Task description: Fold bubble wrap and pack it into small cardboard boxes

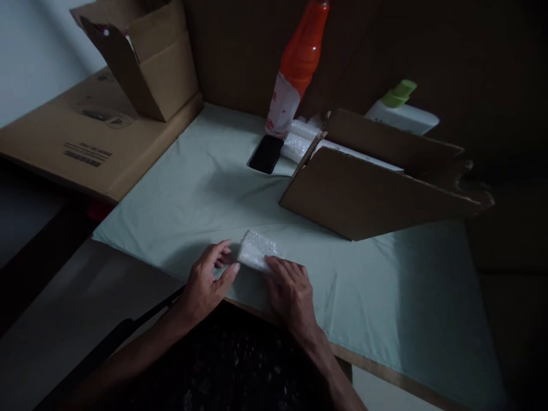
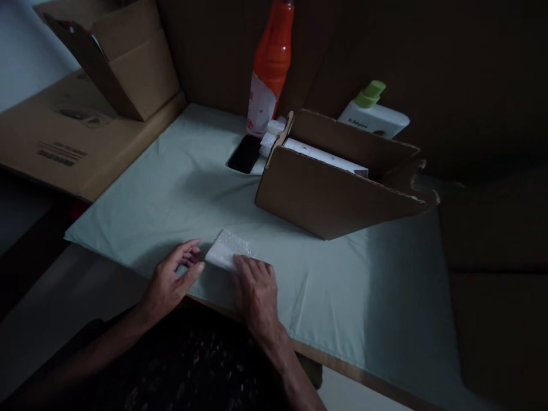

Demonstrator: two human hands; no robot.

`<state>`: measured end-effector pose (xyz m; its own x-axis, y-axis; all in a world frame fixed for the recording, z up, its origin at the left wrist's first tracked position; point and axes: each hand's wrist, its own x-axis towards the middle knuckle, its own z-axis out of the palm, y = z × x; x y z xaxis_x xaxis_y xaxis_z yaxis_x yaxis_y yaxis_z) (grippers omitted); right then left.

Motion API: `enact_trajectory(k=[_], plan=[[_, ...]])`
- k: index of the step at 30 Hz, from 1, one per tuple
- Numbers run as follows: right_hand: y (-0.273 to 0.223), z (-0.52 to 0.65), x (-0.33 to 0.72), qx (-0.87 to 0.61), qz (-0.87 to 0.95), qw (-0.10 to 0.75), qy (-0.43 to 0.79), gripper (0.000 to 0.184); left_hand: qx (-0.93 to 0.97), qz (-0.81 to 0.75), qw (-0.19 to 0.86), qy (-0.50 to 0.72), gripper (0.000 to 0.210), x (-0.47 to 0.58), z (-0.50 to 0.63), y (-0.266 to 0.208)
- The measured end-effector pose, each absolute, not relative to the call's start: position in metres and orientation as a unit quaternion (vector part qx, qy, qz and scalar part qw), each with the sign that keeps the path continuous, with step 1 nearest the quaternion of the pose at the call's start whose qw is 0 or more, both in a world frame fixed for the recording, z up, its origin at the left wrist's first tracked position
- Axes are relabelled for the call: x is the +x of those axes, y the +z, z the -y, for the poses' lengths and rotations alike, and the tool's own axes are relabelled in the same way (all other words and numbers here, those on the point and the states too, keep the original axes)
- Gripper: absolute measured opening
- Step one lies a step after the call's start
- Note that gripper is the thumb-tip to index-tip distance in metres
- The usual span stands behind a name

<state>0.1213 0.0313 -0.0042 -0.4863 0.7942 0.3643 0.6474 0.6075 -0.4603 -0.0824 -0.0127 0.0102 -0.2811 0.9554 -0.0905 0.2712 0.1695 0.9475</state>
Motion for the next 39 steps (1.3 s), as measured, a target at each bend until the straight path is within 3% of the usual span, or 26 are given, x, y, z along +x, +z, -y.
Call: enact_trajectory(k=[5, 8, 11, 13, 18, 24, 28, 31, 36, 39], plan=[[-0.001, -0.026, 0.118, -0.456, 0.774, 0.340, 0.276, 0.027, 0.322, -0.525, 0.612, 0.497, 0.055, -0.069, 0.024, 0.013], [0.006, -0.016, 0.119, -0.464, 0.727, 0.339, 0.377, 0.025, 0.313, -0.478, 0.643, 0.510, 0.047, -0.057, 0.019, 0.013], [0.012, -0.013, 0.130, -0.462, 0.714, 0.344, 0.398, 0.024, 0.335, -0.511, 0.632, 0.477, 0.045, -0.051, 0.014, 0.016], [0.018, -0.017, 0.144, -0.447, 0.725, 0.347, 0.393, 0.031, 0.383, -0.538, 0.604, 0.446, 0.047, -0.050, 0.011, 0.020], [0.042, -0.035, 0.179, -0.411, 0.728, 0.314, 0.450, 0.074, 0.560, -0.524, 0.538, 0.351, 0.069, -0.039, 0.006, 0.023], [0.068, -0.055, 0.194, -0.411, 0.750, 0.200, 0.478, 0.044, 0.676, -0.488, 0.452, 0.316, 0.080, -0.015, -0.003, 0.010], [0.088, -0.066, 0.214, -0.428, 0.777, 0.137, 0.441, 0.029, 0.764, -0.420, 0.365, 0.326, 0.087, -0.011, -0.028, 0.031], [0.124, -0.079, 0.238, -0.455, 0.786, 0.202, 0.366, 0.024, 0.805, -0.378, 0.264, 0.373, 0.075, -0.016, -0.063, 0.066], [0.201, -0.127, 0.271, -0.557, 0.716, 0.390, 0.156, 0.031, 0.775, -0.400, -0.023, 0.488, 0.059, -0.021, -0.146, 0.111], [0.220, -0.170, 0.280, -0.621, 0.684, 0.374, 0.085, 0.038, 0.762, -0.404, -0.090, 0.498, 0.049, -0.015, -0.185, 0.108]])
